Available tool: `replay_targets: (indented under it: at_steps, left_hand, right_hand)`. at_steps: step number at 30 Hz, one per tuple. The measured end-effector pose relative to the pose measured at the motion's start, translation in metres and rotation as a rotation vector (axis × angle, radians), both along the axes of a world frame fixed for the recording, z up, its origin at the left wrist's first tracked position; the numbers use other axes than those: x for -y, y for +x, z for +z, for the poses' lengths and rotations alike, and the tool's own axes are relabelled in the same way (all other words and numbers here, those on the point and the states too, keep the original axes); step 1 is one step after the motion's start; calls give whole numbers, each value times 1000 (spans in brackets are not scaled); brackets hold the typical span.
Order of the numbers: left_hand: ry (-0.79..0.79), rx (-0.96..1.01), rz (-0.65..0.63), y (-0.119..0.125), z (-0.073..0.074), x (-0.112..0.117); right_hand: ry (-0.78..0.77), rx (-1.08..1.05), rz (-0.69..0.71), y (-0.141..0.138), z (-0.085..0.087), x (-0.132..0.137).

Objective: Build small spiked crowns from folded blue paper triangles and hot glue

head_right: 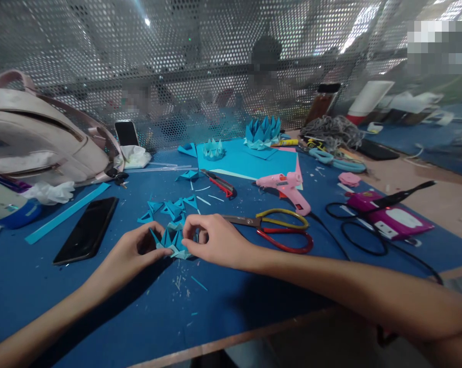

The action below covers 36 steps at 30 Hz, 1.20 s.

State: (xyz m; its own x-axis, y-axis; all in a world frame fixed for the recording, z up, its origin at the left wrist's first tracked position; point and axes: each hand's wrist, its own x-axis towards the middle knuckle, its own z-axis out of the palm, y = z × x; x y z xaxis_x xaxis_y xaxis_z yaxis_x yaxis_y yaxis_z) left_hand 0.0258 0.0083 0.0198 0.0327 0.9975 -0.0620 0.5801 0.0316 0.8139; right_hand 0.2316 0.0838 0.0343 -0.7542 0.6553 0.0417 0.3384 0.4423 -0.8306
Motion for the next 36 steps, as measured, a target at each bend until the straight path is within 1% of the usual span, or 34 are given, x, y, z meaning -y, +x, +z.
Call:
replay_targets:
  at_steps: [11, 16, 22, 30, 36]
  left_hand:
    - [-5, -9, -7, -1, 0, -1]
    - [8, -11, 11, 0, 1, 0]
    - [17, 27, 23, 0, 0, 1]
    - [-9, 54, 31, 0, -3, 0]
    - [-45, 116, 18, -2, -4, 0]
  right_hand:
    - [-7, 1, 4, 1, -1, 1]
    - [-20, -11, 11, 1, -3, 0]
    - [-13, -16, 20, 2, -3, -1]
    - [-45, -33, 29, 1, -3, -1]
    - [-41, -46, 39, 2, -4, -2]
